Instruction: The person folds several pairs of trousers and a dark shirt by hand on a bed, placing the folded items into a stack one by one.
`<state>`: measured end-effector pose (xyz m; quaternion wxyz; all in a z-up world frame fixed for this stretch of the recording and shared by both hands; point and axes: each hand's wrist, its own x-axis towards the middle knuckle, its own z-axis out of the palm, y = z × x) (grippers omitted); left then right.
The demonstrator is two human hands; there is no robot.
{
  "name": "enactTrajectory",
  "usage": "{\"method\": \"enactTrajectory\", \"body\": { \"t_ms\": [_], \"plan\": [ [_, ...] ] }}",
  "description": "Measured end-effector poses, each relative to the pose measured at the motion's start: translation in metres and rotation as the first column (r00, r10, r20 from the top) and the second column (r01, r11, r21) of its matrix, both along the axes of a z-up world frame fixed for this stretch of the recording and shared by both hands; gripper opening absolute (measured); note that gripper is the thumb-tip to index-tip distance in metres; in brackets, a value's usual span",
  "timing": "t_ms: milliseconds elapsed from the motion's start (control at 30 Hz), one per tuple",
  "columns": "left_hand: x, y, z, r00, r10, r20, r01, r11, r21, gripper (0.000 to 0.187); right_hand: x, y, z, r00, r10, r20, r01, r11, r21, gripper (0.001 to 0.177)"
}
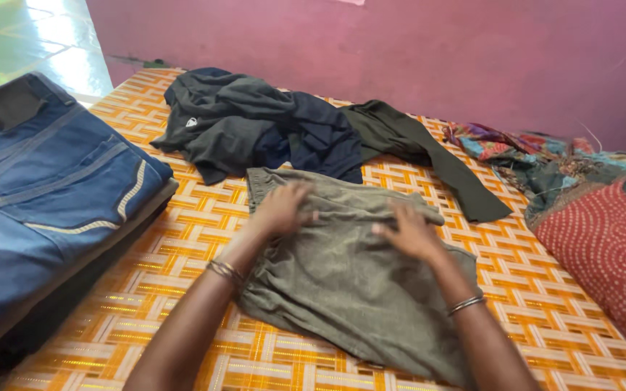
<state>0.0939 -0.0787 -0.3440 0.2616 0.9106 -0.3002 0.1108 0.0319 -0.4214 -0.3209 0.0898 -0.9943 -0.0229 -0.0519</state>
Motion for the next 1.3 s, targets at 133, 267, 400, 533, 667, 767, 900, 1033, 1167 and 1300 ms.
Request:
{"method": "enactTrajectory", "body": {
  "t_ms": [133,267,400,533,667,767,900,1033,1167,1300],
  "plan": [
    [-0.017,0.005,-0.025,0.995,0.059,-0.08,-0.03,0.946,0.322,0.078,-0.005,-0.028,-0.074,0.995,-0.019,-0.1,0.013,0.998,-0.06,0.097],
    [0.042,0.008,-0.021,0.909,-0.034,-0.415,0.18,0.931,0.318,0.081,0.032,-0.077,-0.045,0.987,0.139,-0.076,-0.096,0.906,0.412,0.072],
    [0.087,-0.013,0.0,0.946,0.078,-0.316,-0.012,0.978,0.207,0.06,0.072,-0.115,-0.009,0.972,-0.178,0.153,0.103,0.909,0.403,0.061],
    [0.072,-0.043,-0.034,0.934,0.357,0.028,-0.358,0.934,0.019,0.041,0.088,-0.11,-0.053,0.998,-0.06,-0.013,0.059,0.881,0.469,0.084],
    [0.064,-0.051,-0.063,0.823,0.357,0.442,-0.338,0.933,-0.124,0.041,0.076,-0.109,-0.078,0.965,-0.15,0.215,0.069,0.937,0.342,0.064],
    [0.07,-0.051,-0.062,0.876,0.369,0.31,-0.325,0.927,-0.186,0.035,0.086,-0.137,-0.085,0.958,-0.186,0.217,0.023,0.808,0.589,0.058],
    [0.057,-0.058,-0.043,0.875,0.332,0.352,-0.282,0.941,-0.188,0.035,0.088,-0.15,-0.097,0.932,-0.167,0.321,0.034,0.923,0.383,0.046],
    [0.053,-0.067,-0.03,0.873,0.247,0.421,-0.139,0.953,-0.271,0.033,0.075,-0.126,-0.073,0.938,-0.268,0.221,0.192,0.93,0.313,0.048],
    [0.05,-0.08,-0.028,0.905,0.186,0.382,-0.082,0.959,-0.273,0.032,0.057,-0.097,-0.035,0.916,-0.351,0.195,0.309,0.926,0.215,0.037],
    [0.049,-0.085,-0.026,0.831,0.212,0.514,-0.094,0.965,-0.247,0.037,0.049,-0.084,-0.013,0.873,-0.23,0.43,0.023,0.901,0.434,0.03]
  ]
}}
